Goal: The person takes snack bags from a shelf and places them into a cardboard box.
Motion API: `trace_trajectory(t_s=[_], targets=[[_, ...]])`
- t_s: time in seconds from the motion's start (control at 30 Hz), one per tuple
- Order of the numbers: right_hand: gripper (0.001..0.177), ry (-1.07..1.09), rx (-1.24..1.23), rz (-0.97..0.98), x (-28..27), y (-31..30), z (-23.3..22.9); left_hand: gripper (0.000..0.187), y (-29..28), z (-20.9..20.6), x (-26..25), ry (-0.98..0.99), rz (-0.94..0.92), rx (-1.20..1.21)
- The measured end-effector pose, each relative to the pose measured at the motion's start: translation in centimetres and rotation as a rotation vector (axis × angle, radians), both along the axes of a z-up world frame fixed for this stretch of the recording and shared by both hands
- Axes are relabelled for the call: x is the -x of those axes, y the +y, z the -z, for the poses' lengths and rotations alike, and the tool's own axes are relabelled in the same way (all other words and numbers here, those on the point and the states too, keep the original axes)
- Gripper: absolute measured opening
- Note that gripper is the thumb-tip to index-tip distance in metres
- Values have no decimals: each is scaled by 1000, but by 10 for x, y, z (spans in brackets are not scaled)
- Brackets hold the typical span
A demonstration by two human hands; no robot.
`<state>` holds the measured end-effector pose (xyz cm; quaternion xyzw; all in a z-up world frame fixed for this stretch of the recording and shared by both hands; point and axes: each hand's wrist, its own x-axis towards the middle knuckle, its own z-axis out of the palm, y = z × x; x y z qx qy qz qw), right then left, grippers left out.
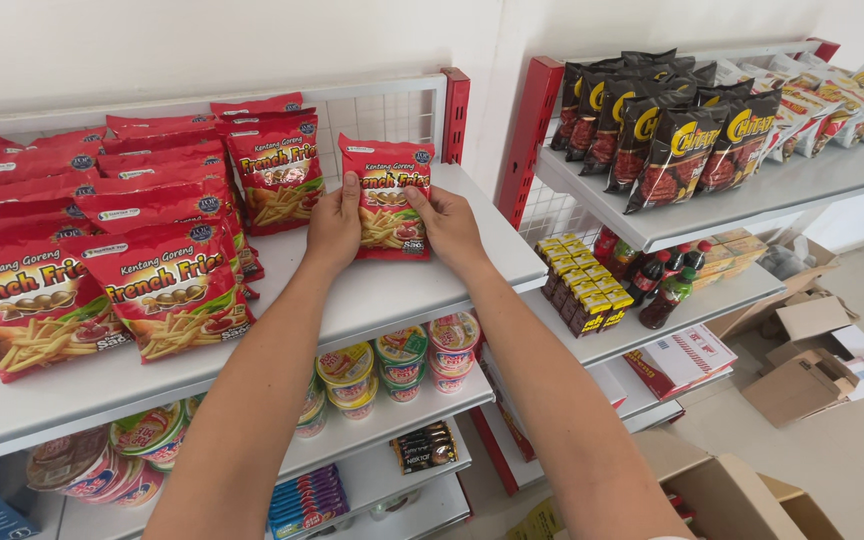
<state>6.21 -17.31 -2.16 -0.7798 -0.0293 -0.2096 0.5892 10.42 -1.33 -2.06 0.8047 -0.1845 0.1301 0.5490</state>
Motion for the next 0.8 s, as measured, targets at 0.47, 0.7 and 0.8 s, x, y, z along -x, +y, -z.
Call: trace_trajectory(t_s=[0.47, 0.7, 0.8], targets=[[33, -246, -29, 98, 35, -39, -3, 65, -23, -35, 17, 18, 262, -37], [19, -409, -19, 205, 139, -99, -2, 49, -83, -52, 88, -16, 606, -83], [23, -425, -101, 252, 187, -134, 17, 51, -131, -36, 121, -84, 758, -49]])
